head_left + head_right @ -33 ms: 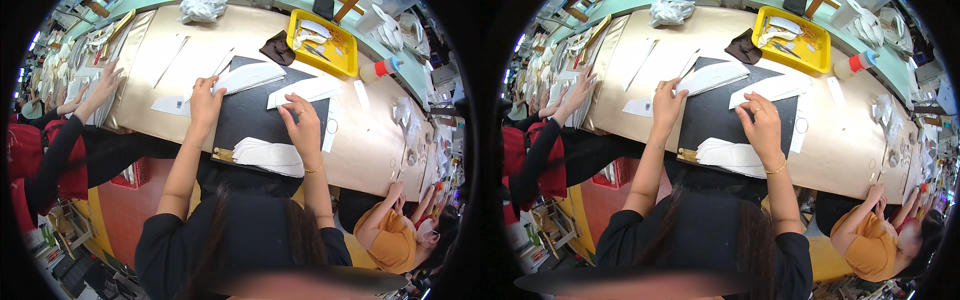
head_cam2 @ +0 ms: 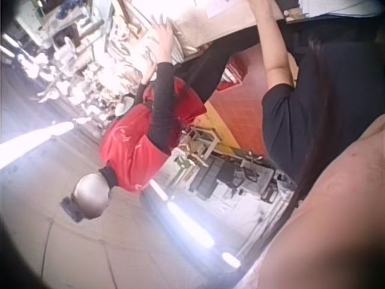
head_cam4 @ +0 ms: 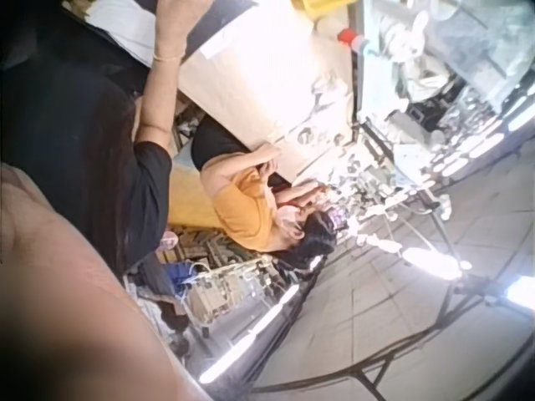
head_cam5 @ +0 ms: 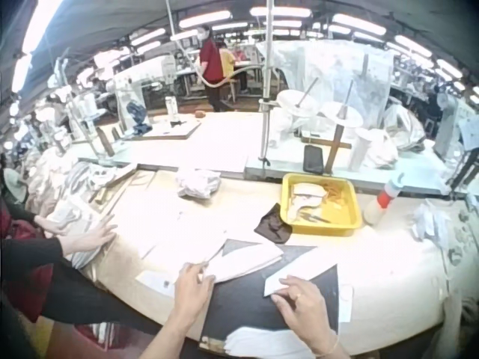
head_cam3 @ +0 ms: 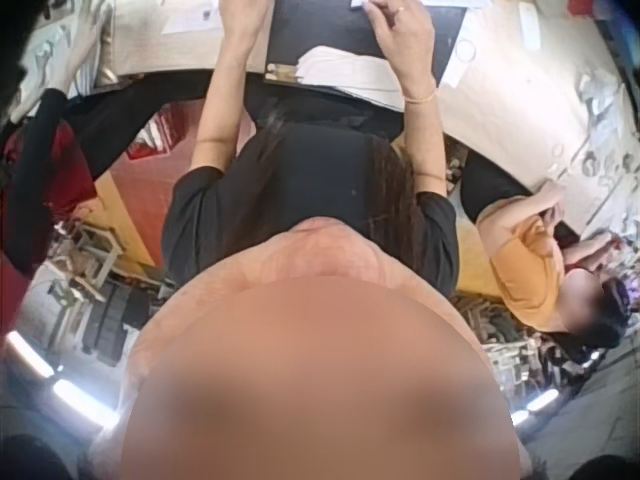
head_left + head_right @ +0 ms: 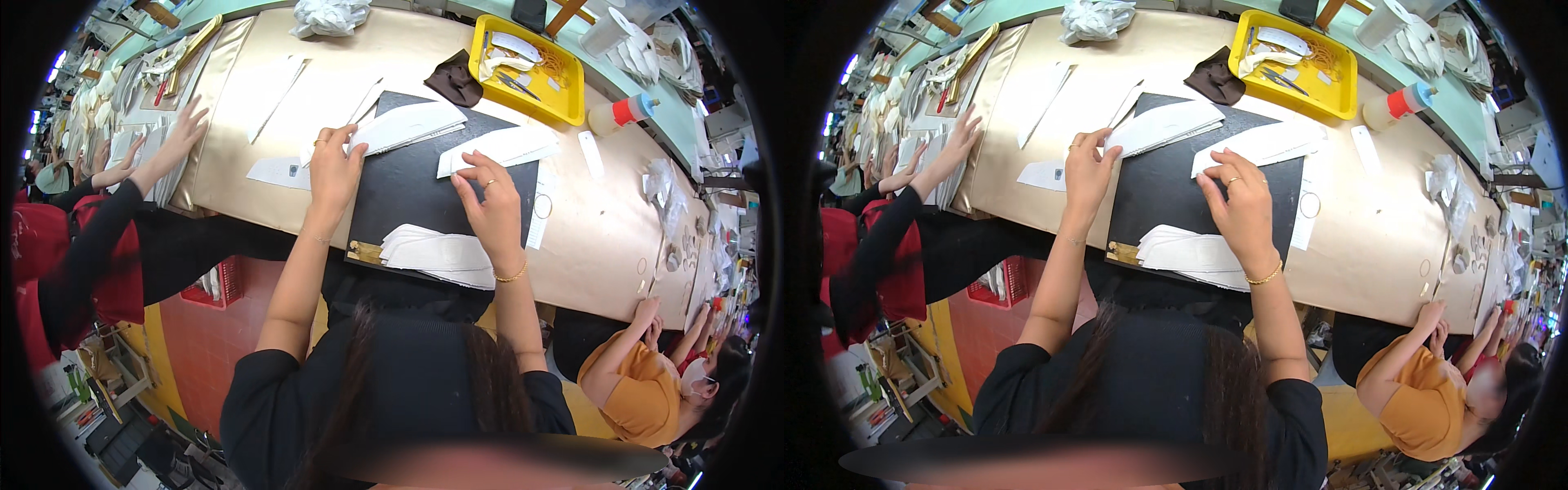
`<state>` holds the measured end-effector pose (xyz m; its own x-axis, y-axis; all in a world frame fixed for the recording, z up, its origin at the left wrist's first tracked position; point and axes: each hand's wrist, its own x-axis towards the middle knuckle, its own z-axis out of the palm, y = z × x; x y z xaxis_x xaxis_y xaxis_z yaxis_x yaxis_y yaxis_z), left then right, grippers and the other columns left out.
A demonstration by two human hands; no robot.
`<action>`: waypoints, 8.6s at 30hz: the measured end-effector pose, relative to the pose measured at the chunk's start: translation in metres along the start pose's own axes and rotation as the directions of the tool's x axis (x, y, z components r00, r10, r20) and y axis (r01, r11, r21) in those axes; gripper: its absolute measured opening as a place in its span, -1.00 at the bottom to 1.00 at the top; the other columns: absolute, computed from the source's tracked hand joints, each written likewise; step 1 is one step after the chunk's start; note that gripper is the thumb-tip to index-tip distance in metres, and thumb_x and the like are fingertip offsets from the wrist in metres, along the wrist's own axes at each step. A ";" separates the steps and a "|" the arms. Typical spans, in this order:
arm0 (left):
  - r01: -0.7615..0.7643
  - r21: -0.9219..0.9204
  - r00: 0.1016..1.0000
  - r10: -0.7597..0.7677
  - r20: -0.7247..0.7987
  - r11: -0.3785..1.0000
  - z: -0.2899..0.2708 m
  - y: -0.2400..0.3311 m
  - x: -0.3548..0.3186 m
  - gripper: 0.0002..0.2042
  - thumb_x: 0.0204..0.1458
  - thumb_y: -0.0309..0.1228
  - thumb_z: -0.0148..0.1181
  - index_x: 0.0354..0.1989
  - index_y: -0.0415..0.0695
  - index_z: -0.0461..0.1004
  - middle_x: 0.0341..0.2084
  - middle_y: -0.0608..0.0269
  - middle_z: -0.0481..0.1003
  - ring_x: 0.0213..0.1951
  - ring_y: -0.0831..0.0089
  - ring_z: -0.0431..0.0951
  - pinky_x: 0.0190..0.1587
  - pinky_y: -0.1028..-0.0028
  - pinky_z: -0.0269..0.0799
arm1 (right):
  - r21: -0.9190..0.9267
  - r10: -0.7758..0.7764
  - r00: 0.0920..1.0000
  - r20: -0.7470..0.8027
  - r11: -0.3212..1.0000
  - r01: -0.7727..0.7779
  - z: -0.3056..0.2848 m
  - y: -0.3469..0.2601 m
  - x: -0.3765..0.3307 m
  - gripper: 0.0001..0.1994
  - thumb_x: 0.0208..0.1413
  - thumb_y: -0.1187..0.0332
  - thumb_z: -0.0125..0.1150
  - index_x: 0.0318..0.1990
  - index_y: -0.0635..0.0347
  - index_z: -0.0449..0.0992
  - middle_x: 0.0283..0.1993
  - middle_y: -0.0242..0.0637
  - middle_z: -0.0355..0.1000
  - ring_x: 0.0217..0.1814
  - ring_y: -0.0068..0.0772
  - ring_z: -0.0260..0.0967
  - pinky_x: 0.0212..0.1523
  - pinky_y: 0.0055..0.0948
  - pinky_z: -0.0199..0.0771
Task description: The person repeatedly picks up white fabric pieces from a table, folds them by hand, and places them into a stack. The person also occasionally rearranges the stack and handles additional pieces from a nearby pile.
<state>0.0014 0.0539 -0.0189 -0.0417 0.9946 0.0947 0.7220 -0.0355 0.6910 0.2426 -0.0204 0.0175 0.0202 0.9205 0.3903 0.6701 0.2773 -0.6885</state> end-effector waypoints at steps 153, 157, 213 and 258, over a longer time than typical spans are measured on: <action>-0.458 -0.703 0.817 0.569 -0.092 0.544 -0.039 0.078 -0.073 -0.91 0.12 -0.48 0.21 -0.34 -0.21 0.43 -0.38 0.13 0.39 -0.34 0.17 0.48 -0.27 0.30 0.38 | 0.861 0.052 0.952 0.303 0.414 -0.297 0.000 -0.021 -0.007 -0.68 0.16 0.33 0.32 -0.05 0.40 0.46 0.00 -0.10 0.47 -0.03 -0.37 0.45 0.05 -0.43 0.48; -0.426 -0.707 0.834 0.549 -0.064 0.565 -0.038 0.077 -0.073 -0.90 0.08 -0.47 0.23 -0.35 -0.21 0.44 -0.40 0.17 0.41 -0.41 0.26 0.50 -0.34 0.38 0.39 | 0.806 0.052 0.965 0.258 0.539 -0.244 -0.003 -0.024 -0.012 -0.74 0.27 0.41 0.17 -0.02 0.46 0.50 -0.02 -0.08 0.50 -0.08 -0.35 0.48 0.03 -0.43 0.48; -0.593 -0.488 0.784 0.598 -0.167 0.640 -0.058 0.085 -0.071 -0.67 0.16 -0.28 0.18 -0.56 -0.27 0.42 -0.55 0.05 0.40 -0.41 0.11 0.48 -0.36 0.26 0.35 | 0.147 -0.424 0.894 0.148 0.903 0.404 -0.020 -0.068 0.021 -0.94 0.32 0.49 -0.01 -0.18 0.31 0.32 -0.18 -0.09 0.26 -0.09 -0.16 0.29 -0.06 -0.29 0.37; -0.203 -0.785 0.692 0.653 0.307 0.585 -0.084 0.084 -0.125 -0.64 0.21 -0.36 0.10 -0.62 -0.32 0.44 -0.62 0.08 0.54 -0.56 0.44 0.64 -0.49 0.49 0.46 | 0.195 -0.175 0.087 0.981 0.882 -0.428 -0.067 -0.065 0.027 -0.66 0.36 0.25 0.09 -0.39 0.32 0.58 -0.53 -0.39 0.50 -0.48 -0.61 0.44 -0.42 -0.59 0.40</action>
<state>0.0095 -0.0816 0.0873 0.6549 0.6951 0.2966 -0.1116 -0.2993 0.9476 0.2489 -0.0321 0.1136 -0.8431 0.3015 -0.4452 0.4379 -0.0956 -0.8939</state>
